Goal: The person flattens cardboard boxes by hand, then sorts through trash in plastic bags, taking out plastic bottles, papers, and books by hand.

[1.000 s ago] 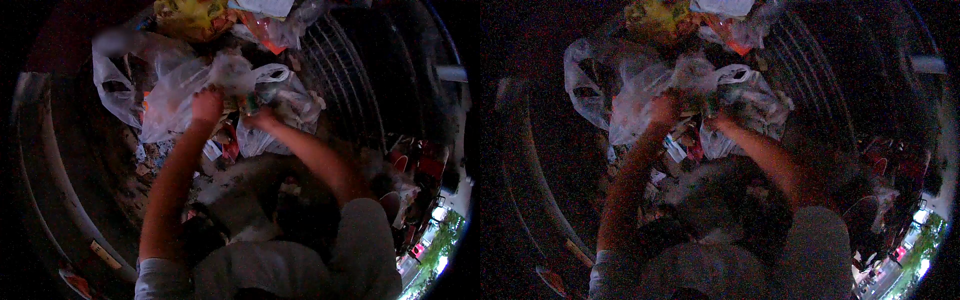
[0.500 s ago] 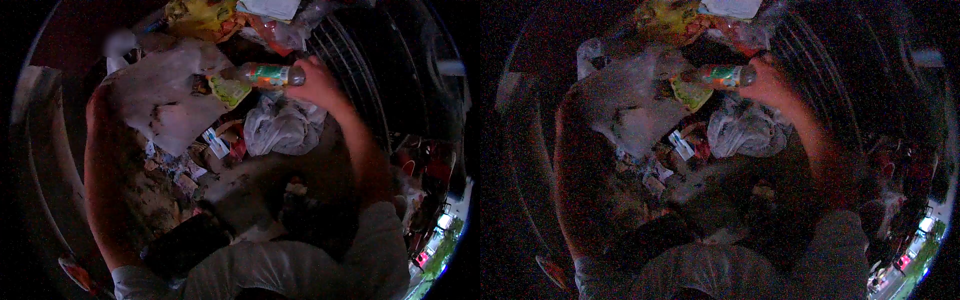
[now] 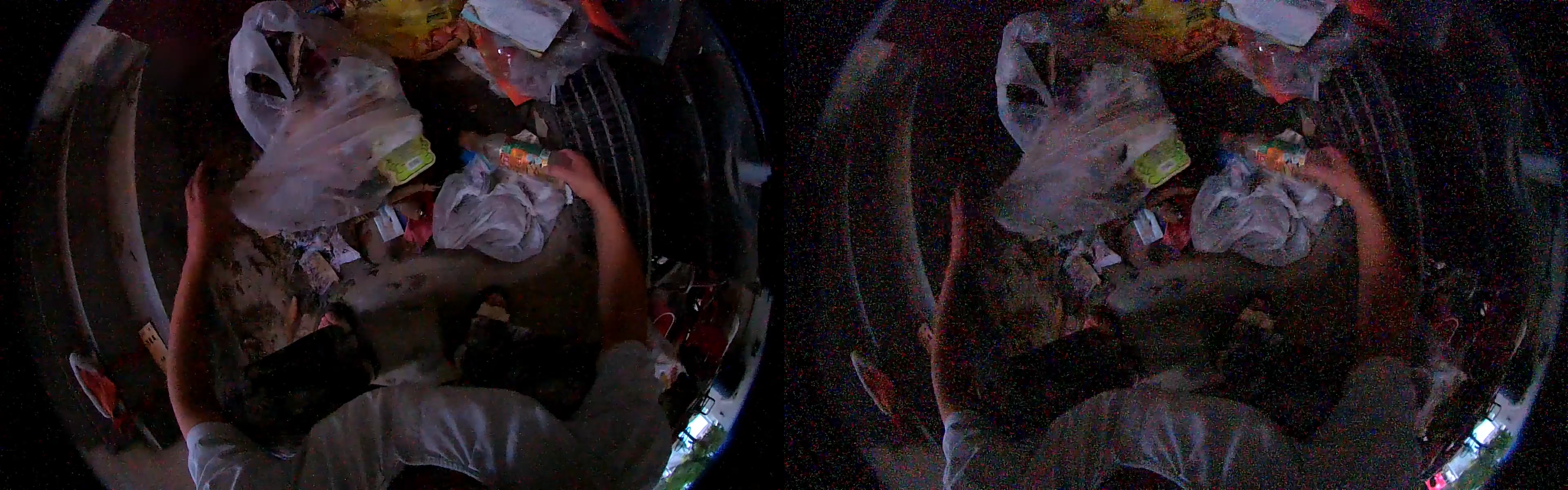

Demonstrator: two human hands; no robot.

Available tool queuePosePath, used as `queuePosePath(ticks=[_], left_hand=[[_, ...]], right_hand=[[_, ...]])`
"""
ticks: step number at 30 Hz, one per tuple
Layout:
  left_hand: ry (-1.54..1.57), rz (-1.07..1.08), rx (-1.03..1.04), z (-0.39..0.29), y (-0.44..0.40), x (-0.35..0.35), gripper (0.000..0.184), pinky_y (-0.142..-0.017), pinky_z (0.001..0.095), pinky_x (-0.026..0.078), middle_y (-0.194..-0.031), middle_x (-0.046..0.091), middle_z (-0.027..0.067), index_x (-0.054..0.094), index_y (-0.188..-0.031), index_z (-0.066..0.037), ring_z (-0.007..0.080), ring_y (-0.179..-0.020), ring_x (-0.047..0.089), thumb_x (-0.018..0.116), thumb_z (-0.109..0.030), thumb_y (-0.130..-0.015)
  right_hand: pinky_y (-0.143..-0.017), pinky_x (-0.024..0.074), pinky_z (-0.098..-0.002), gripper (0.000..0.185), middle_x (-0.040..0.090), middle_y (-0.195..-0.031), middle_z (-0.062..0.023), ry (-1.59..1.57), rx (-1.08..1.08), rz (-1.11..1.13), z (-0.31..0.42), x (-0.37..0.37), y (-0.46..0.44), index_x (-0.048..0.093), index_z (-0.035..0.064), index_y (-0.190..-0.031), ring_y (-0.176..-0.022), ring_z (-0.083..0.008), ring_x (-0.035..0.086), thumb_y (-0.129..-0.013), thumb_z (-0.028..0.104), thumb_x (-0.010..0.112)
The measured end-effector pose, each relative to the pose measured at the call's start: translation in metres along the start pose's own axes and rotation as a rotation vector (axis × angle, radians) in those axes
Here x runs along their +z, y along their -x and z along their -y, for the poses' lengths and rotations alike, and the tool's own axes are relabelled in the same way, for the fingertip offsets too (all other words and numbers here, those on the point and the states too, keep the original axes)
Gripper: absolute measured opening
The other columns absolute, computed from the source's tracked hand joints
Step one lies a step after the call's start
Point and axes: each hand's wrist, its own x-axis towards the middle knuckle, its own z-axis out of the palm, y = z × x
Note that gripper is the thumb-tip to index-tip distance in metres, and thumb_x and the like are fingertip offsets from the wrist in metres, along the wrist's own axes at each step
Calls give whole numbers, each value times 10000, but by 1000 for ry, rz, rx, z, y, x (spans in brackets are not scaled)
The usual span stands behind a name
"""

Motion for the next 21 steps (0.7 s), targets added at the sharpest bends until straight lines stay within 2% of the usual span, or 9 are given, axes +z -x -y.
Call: queuePosePath(ticks=[3, 5, 7, 9, 12, 15, 17, 19, 21], left_hand=[[328, 206, 161, -103, -17, -47, 439, -867, 382, 320, -1176, 396, 130, 464, -1094, -46, 287, -1082, 369, 508, -25, -657], [10, 506, 534, -147, -14, -42, 402, -888, 386, 308, -1191, 394, 91, 482, -1069, -63, 248, -1108, 349, 519, -81, -669], [71, 312, 1017, -172, -5, -18, 413, -885, 393, 304, -1196, 395, 60, 474, -1098, -91, 232, -1108, 346, 502, -151, -691], [-21, 254, 1202, -197, -5, 22, 426, -890, 403, 299, -1209, 385, 54, 445, -1136, -97, 233, -1116, 334, 479, -199, -724], [-172, -178, 1063, -221, -16, 102, 417, -907, 410, 279, -1199, 391, 54, 425, -1158, -131, 219, -1126, 316, 454, -206, -749], [-282, 139, 745, -229, -57, 131, 423, -905, 430, 278, -1126, 463, 68, 409, -1176, -173, 229, -1067, 392, 453, -204, -757], [-309, 480, 580, -236, -96, 103, 356, -870, 450, 300, -954, 555, 94, 452, -1128, -182, 254, -883, 523, 437, -208, -773], [-103, 319, 444, -212, -127, 95, 272, -771, 426, 380, -817, 582, 120, 513, -1033, -141, 289, -701, 570, 435, -227, -787], [-178, 162, 292, -198, -156, 60, 209, -664, 379, 428, -790, 577, 144, 553, -929, -119, 305, -648, 565, 454, -235, -786]], right_hand=[[-778, 372, -284, 521, 513, -997, -56, 54, -11, -27, -6, 7, 1, 467, 28, -1062, -914, -144, 472, -663, 323, 628], [-759, 371, -277, 502, 517, -980, -41, -25, 43, 104, 40, 6, 28, 475, 42, -1052, -898, -135, 475, -672, 338, 617], [-738, 370, -268, 489, 521, -960, -32, -110, 140, 275, 78, 6, 50, 482, 53, -1045, -885, -131, 475, -676, 348, 609], [-714, 372, -269, 484, 523, -941, -29, -78, 180, 274, 77, 16, 51, 488, 65, -1034, -873, -134, 475, -672, 359, 615], [-696, 389, -277, 535, 513, -980, -41, -96, 184, 178, 43, 36, 43, 467, 59, -1073, -892, -146, 475, -668, 371, 625], [-692, 413, -289, 635, 474, -1075, -65, -209, 145, 195, 78, 39, 64, 403, 39, -1151, -936, -165, 471, -667, 381, 631], [-709, 420, -311, 710, 448, -1126, -69, -272, 136, 252, 96, 38, 69, 360, 44, -1196, -970, -183, 461, -652, 405, 638], [-744, 418, -349, 786, 432, -1157, -62, -290, 111, 295, 87, 36, 67, 326, 70, -1230, -1006, -205, 446, -622, 448, 650], [-743, 420, -350, 791, 429, -1160, -67, -270, 136, 306, 69, 39, 53, 328, 51, -1224, -1009, -208, 445, -622, 451, 649]])
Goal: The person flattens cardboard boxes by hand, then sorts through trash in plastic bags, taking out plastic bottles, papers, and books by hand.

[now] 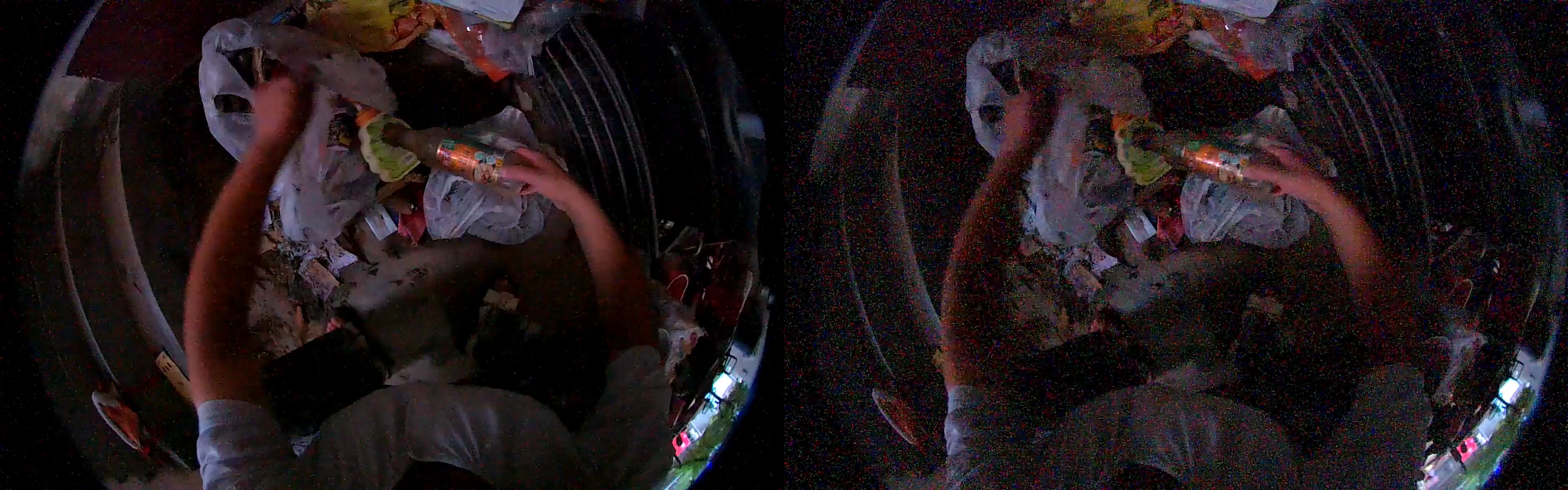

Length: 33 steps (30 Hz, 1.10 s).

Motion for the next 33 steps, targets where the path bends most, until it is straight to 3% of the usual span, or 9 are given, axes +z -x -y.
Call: queuePosePath(ticks=[2, 5, 7, 9, 11, 19, 22, 30, 33], left_hand=[[196, -71, -29, 33, -8, -22, 197, -598, 330, 443, -774, 581, 110, 560, -912, -76, 273, -680, 571, 494, -203, -777], [939, -3, -101, 66, 8, -43, 206, -617, 306, 437, -738, 570, 64, 548, -931, -17, 213, -696, 562, 503, -145, -776], [1089, 209, -88, 80, 6, -86, 223, -637, 287, 432, -734, 559, 47, 538, -956, 10, 182, -717, 547, 497, -111, -773], [1016, 170, -15, 88, 7, -97, 236, -658, 273, 427, -732, 555, 44, 535, -971, 19, 166, -727, 541, 492, -99, -771], [705, -102, 119, 84, 4, -87, 245, -680, 263, 424, -732, 559, 55, 538, -978, 11, 165, -724, 543, 489, -110, -771], [1395, 483, 46, 4, -1, -174, 304, -690, 248, 429, -844, 577, 104, 517, -1011, 24, 155, -747, 550, 484, -171, -781], [1511, 670, 106, -20, 4, -199, 335, -675, 247, 434, -821, 578, 100, 477, -1061, 24, 145, -703, 545, 475, -158, -780], [1903, 275, 12, -1, 62, -220, 395, -634, 266, 456, -751, 571, 85, 392, -1134, 18, 133, -597, 526, 462, -135, -776], [2077, 79, -18, 14, 96, -226, 422, -619, 273, 465, -725, 568, 80, 360, -1161, 16, 128, -557, 519, 457, -126, -775]], right_hand=[[-751, 418, -347, 795, 427, -1165, -73, -8, 17, 20, -7, -1, -4, 330, 43, -1222, -1014, -210, 443, -622, 456, 649], [-744, 410, -320, 765, 436, -1150, -78, 21, 21, 52, 4, 12, -6, 350, 41, -1207, -989, -197, 450, -630, 448, 644], [-695, 405, -283, 702, 461, -1108, -75, 64, -8, 51, 14, 19, -7, 386, 28, -1177, -926, -168, 467, -649, 416, 638], [-667, 395, -270, 641, 493, -1034, -56, 47, -24, 74, 19, 26, -6, 425, 42, -1145, -879, -146, 466, -663, 418, 619], [-640, 384, -258, 562, 518, -944, -36, 62, -20, 111, 28, 31, 1, 468, 59, -1102, -821, -123, 463, -684, 411, 596], [-526, 369, -213, 298, 543, -708, 11, -187, -152, 166, 79, 104, 20, 596, 89, -883, -576, -85, 462, -746, 348, 540], [-534, 401, -210, 286, 563, -750, -6, -297, -476, 161, 68, 100, -8, 587, 60, -885, -611, -90, 500, -740, 306, 562], [-740, 413, -310, 412, 550, -892, -99, 649, -575, -745, 128, 7, 77, 540, 6, -940, -849, -202, 527, -629, 250, 657], [-736, 420, -320, 469, 514, -936, -122, 888, -748, -812, 138, 19, 100, 534, 12, -947, -865, -273, 520, -580, 268, 672]])
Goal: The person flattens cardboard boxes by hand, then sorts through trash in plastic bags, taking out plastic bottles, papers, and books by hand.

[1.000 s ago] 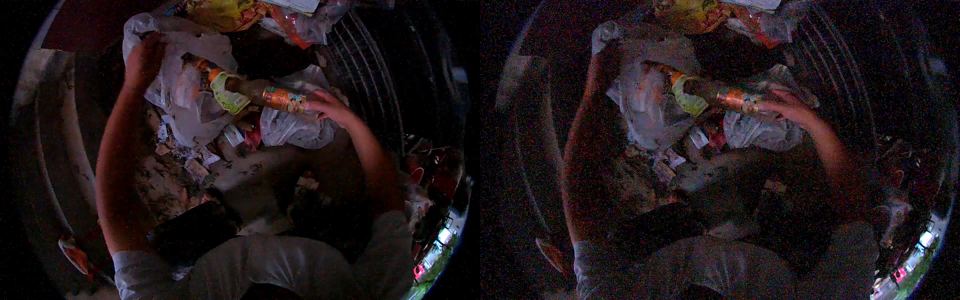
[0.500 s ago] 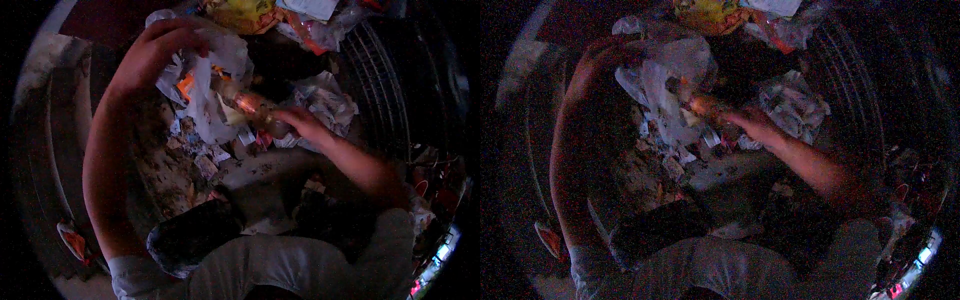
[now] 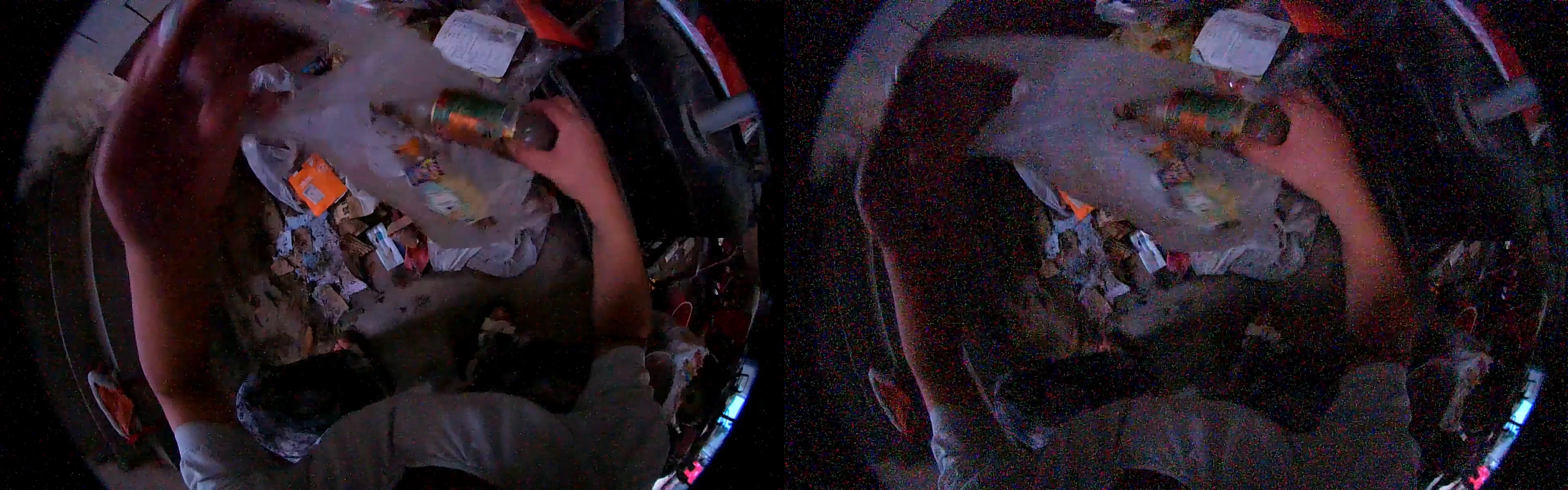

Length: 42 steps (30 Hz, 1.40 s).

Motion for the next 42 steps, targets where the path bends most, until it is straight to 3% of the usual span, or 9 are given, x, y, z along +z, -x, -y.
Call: queuePosePath(ticks=[4, 11, 15, 19, 27, 30, 33, 36, 42], left_hand=[[111, -36, -35, -1, 42, 0, 462, -599, 282, 476, -690, 564, 73, 318, -1198, 13, 122, -504, 510, 450, -114, -773], [6, -136, -526, 77, 87, -32, 557, -577, 309, 501, -777, 551, 92, 189, -1279, -69, 150, -514, 527, 441, -90, -783], [-128, -147, -418, 86, 70, -21, 572, -595, 317, 495, -1114, 421, 144, 152, -1297, -105, 182, -742, 544, 432, -73, -799], [-302, -61, -268, 97, 65, -23, 576, -620, 300, 480, -1294, 253, 121, 143, -1300, -95, 182, -830, 526, 436, -66, -804], [-374, -114, -194, 102, 50, -27, 523, -605, 273, 465, -1339, 194, 73, 193, -1284, -60, 156, -703, 548, 422, -66, -814], [-365, -106, -241, 96, 53, -23, 514, -592, 269, 463, -1338, 196, 81, 198, -1280, -49, 161, -652, 553, 417, -67, -815], [-347, -88, -235, 96, 57, -22, 514, -607, 274, 462, -1335, 202, 90, 195, -1277, -40, 164, -620, 556, 421, -89, -818], [-370, -80, -175, 102, 59, -45, 529, -642, 289, 456, -1332, 203, 99, 188, -1277, -37, 170, -628, 551, 433, -116, -815], [-459, -207, -147, 99, 75, -84, 557, -671, 303, 441, -1323, 209, 115, 178, -1277, -36, 190, -680, 534, 448, -149, -804]], right_hand=[[-735, 420, -335, 479, 504, -913, -112, -62, 58, 124, 20, 4, 1, 539, 21, -937, -856, -284, 515, -561, 284, 676], [-717, 422, -358, 489, 502, -905, -131, 64, -70, 449, 21, 37, 7, 553, 19, -900, -839, -294, 516, -528, 313, 672], [-711, 422, -363, 501, 502, -905, -142, 239, -39, 827, 14, 39, 16, 554, 8, -876, -823, -297, 519, -522, 347, 662], [-703, 422, -368, 486, 502, -899, -152, 218, 6, 746, 13, 32, 21, 550, 7, -853, -823, -301, 521, -535, 358, 657], [-697, 425, -367, 475, 515, -875, -156, 69, 26, 703, 31, 43, 23, 543, 8, -870, -813, -302, 525, -571, 360, 655], [-677, 433, -354, 425, 517, -901, -158, 40, 76, 594, 35, 52, 26, 545, 5, -867, -806, -296, 526, -609, 327, 646], [-649, 439, -333, 321, 540, -846, -156, -425, -8, 247, 30, 91, 44, 553, 4, -851, -750, -304, 534, -664, 258, 616], [-618, 443, -322, 198, 561, -761, -135, -436, 125, 419, -8, 110, 50, 565, 21, -828, -684, -268, 553, -705, 176, 569], [-592, 441, -339, 130, 572, -696, -96, 98, 186, 691, -94, 104, 67, 572, 39, -783, -643, -211, 563, -715, 145, 539]])
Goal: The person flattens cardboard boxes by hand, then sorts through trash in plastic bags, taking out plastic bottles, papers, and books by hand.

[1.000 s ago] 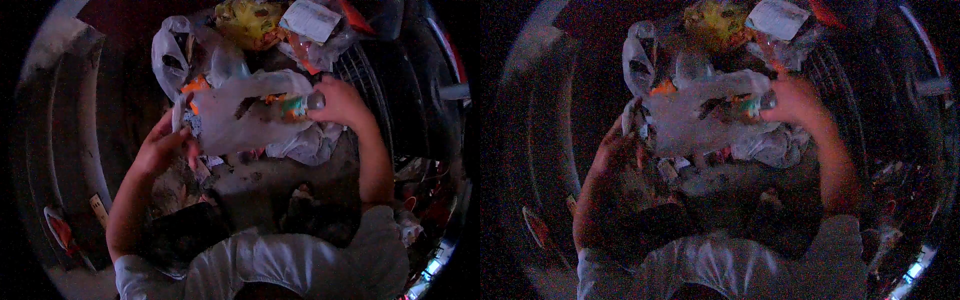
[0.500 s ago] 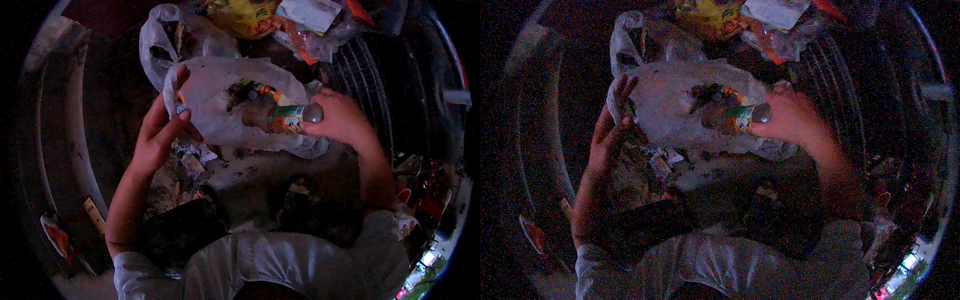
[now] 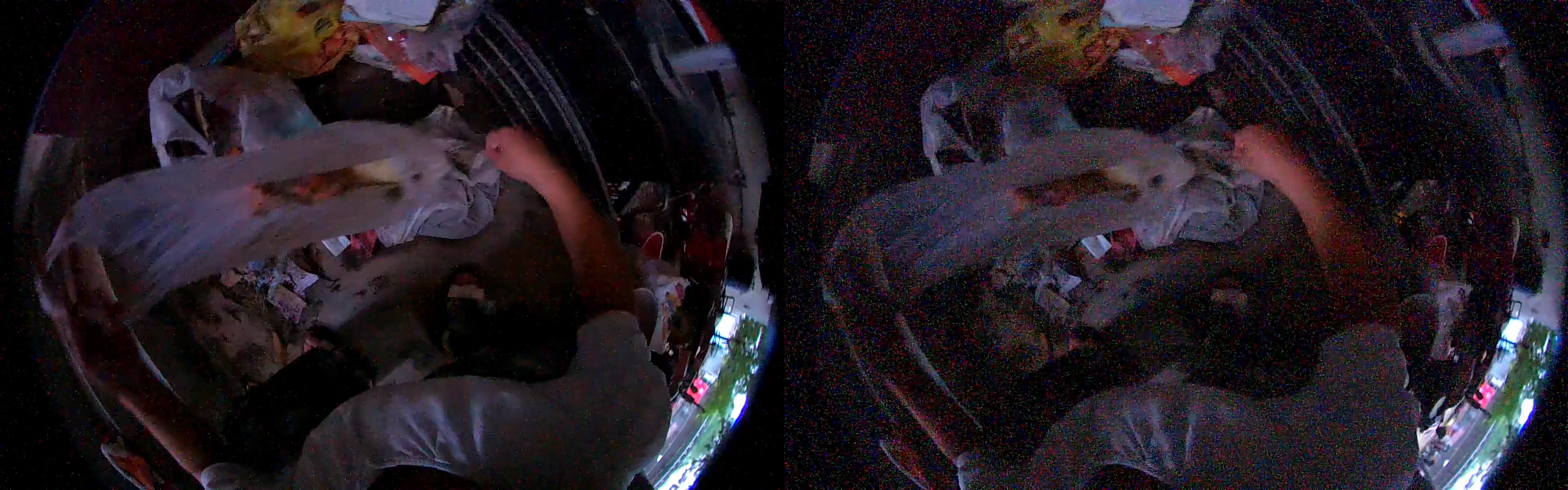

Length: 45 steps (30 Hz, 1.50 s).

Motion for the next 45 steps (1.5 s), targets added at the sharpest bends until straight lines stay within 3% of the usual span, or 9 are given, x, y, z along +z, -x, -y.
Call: queuePosePath(ticks=[9, 15, 17, 26, 30, 35, 38, 41, 45], left_hand=[[-203, -243, -111, 25, 22, -48, 602, -716, 324, 419, -1310, 219, 140, 163, -1278, -34, 219, -759, 510, 470, -198, -787], [-404, -421, -224, 57, 43, -96, 633, -745, 338, 404, -1301, 225, 156, 152, -1278, -33, 239, -811, 494, 484, -231, -776], [-480, -460, -259, 71, 52, -112, 644, -755, 343, 399, -1298, 227, 162, 149, -1278, -32, 246, -829, 488, 489, -242, -772], [-988, -485, -345, 111, 65, -151, 695, -799, 364, 377, -1285, 237, 187, 134, -1278, -31, 276, -907, 464, 511, -292, -756], [-1194, -372, -34, 99, 34, -95, 718, -819, 374, 367, -1279, 241, 198, 127, -1278, -30, 289, -942, 453, 520, -313, -748], [-1049, 120, 169, 117, -23, 41, 748, -843, 385, 355, -1271, 246, 212, 119, -1278, -29, 306, -986, 440, 532, -341, -739], [-1018, 340, 127, 176, -37, 125, 766, -858, 392, 347, -1267, 249, 220, 114, -1278, -28, 316, -1012, 432, 540, -357, -734], [-911, 443, 47, 233, -33, 196, 784, -873, 399, 340, -1262, 252, 228, 108, -1279, -27, 326, -1038, 424, 547, -374, -728], [-452, 493, -272, 219, -12, 243, 733, -842, 416, 362, -1203, 325, 238, 152, -1266, -29, 347, -1011, 442, 536, -360, -737]], right_hand=[[-883, 329, -352, 584, 459, -1065, -228, -577, 77, -315, 6, 136, 5, 438, 18, -1129, -1066, -314, 407, -651, 277, 651], [-728, 421, -300, 328, 555, -909, -93, -678, 99, -97, -42, 170, -47, 515, 23, -986, -836, -184, 526, -708, 173, 605], [-650, 422, -244, 174, 562, -806, -26, -1042, -54, -97, -38, 105, -35, 543, 28, -888, -735, -101, 512, -732, 104, 563], [-590, 413, -254, 173, 565, -748, 3, -864, 7, -351, -14, -30, 42, 561, 32, -863, -654, -105, 511, -717, 124, 552], [-596, 428, -282, 199, 596, -773, -23, -250, 237, -412, -30, 1, 37, 563, 33, -889, -653, -136, 534, -718, 134, 552], [-648, 429, -273, 217, 605, -773, -65, -620, -177, 274, -63, 43, 44, 583, 42, -943, -695, -132, 540, -738, 73, 520], [-617, 418, -269, 175, 591, -717, -45, -419, 53, 593, -72, 47, 48, 600, 25, -889, -659, -119, 523, -739, 56, 514], [-528, 391, -264, 136, 561, -654, -18, -1115, 638, 687, -154, 131, 53, 608, 19, -820, -590, -104, 493, -731, 47, 509], [-476, 364, -279, 110, 532, -623, -9, -657, 417, 639, -121, 100, 56, 604, 33, -740, -548, -128, 477, -730, 72, 502]])
